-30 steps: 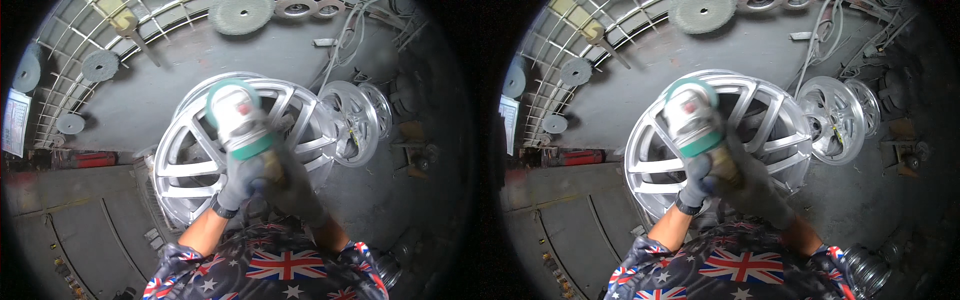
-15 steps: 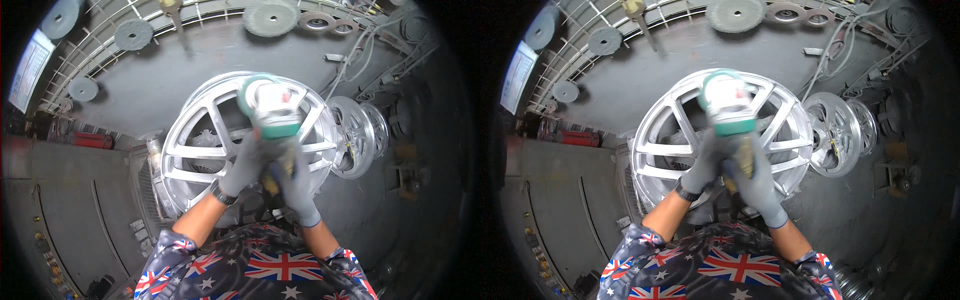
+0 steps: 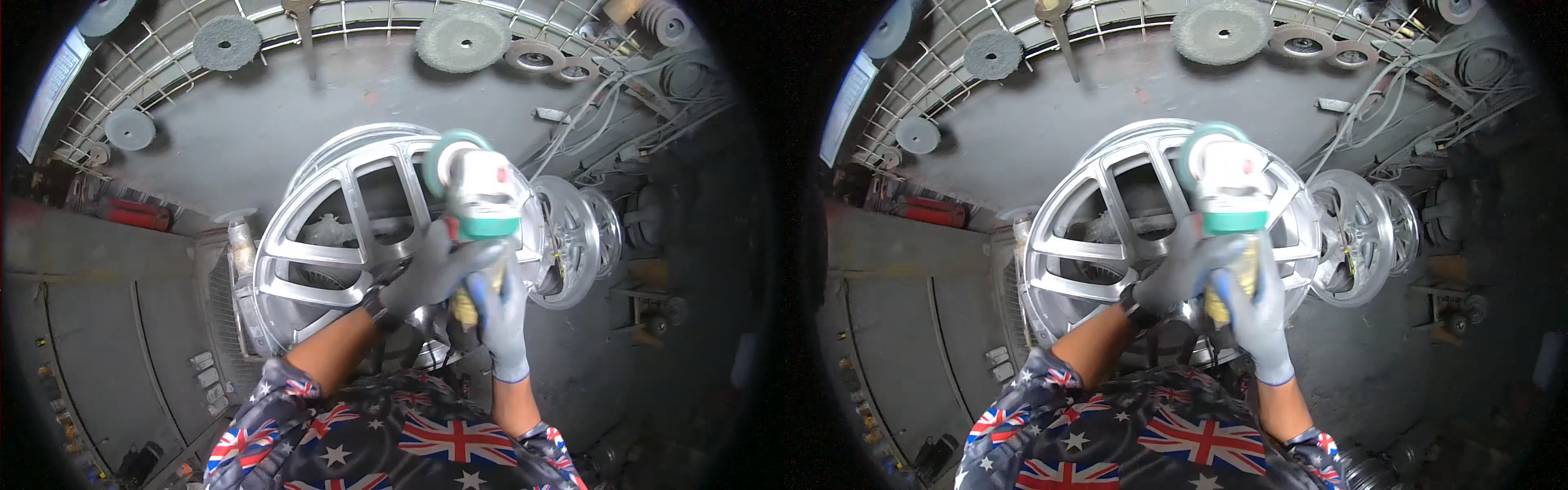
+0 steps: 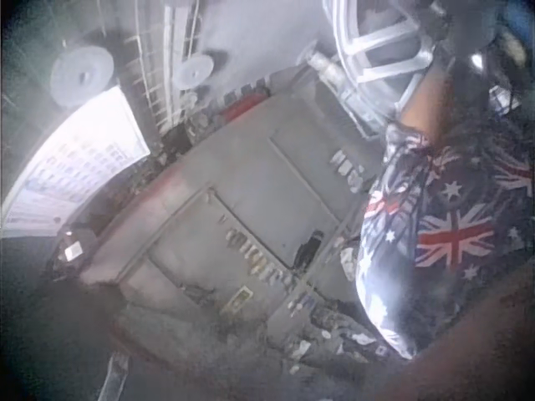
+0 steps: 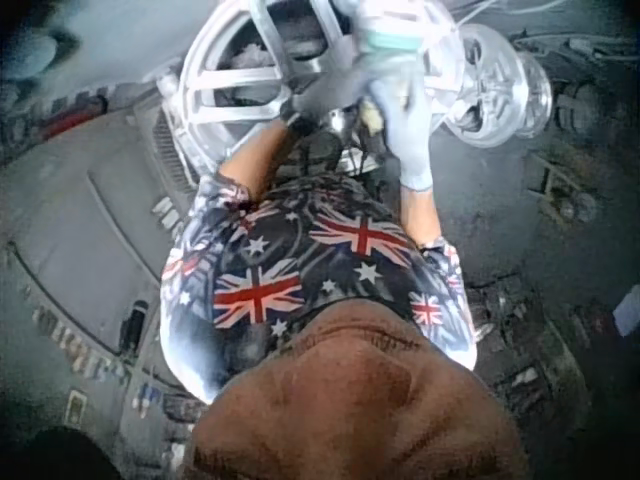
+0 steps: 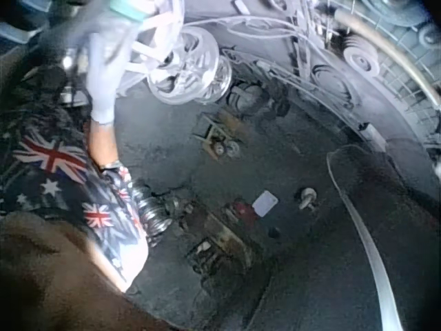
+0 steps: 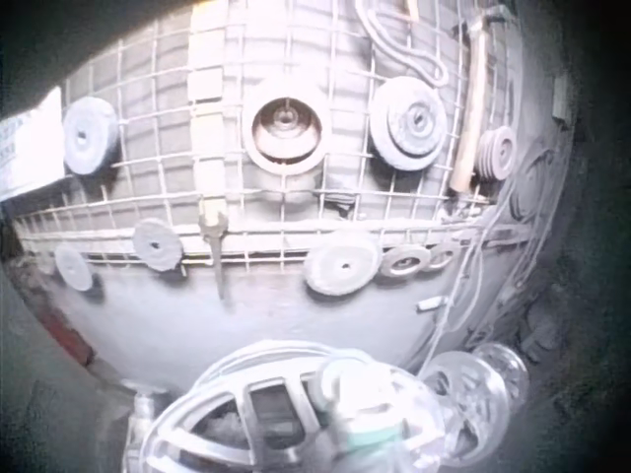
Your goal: The person uses a handheld angle grinder with a polishing pad to smooth and polish the surface of a silver car wheel. They systematically work across the spokes and rim, rotating the wheel to access different areas. The person also uses a metal file to clean the edges of the wheel spokes.
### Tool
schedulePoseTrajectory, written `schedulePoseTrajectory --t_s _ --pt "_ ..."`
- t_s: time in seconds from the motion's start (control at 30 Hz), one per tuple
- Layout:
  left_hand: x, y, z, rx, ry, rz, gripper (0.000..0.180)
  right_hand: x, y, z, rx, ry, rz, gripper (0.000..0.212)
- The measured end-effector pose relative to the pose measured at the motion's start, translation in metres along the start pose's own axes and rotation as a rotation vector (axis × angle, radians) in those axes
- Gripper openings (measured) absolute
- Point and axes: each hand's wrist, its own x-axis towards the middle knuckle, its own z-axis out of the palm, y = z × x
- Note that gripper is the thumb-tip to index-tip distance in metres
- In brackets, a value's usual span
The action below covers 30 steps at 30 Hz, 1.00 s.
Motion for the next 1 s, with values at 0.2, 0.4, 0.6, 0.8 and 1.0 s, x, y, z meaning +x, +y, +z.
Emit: schedulePoseTrajectory --t_s 0.2,0.4,0.6,0.8,1.0 --pt "0.04 -0.015 0.019 0.104 -0.361 -0.208 0.038 -0.018 0.047 -0.008 0.268 0.424 -0.06 0.038" --pt "-0.016 0.022 -0.022 0.0 -0.098 0.05 0.038 -0.008 0.002 0.024 -0.155 -0.007 0.052 0.063" --pt "-0.126 -0.041 -0.062 -0.568 0.297 0.212 0.057 0.004 -0.031 0.067 -0.398 -0.522 -0.32 0.088" --pt "-0.059 -0.006 -0.04 -0.168 0.271 0.186 0.044 0.002 -0.037 0.046 -0.241 -0.306 -0.022 0.079" --pt "-0.041 0.044 -0.035 -0.05 0.04 0.055 0.038 -0.005 -0.032 0.053 -0.196 -0.134 -0.078 0.066"
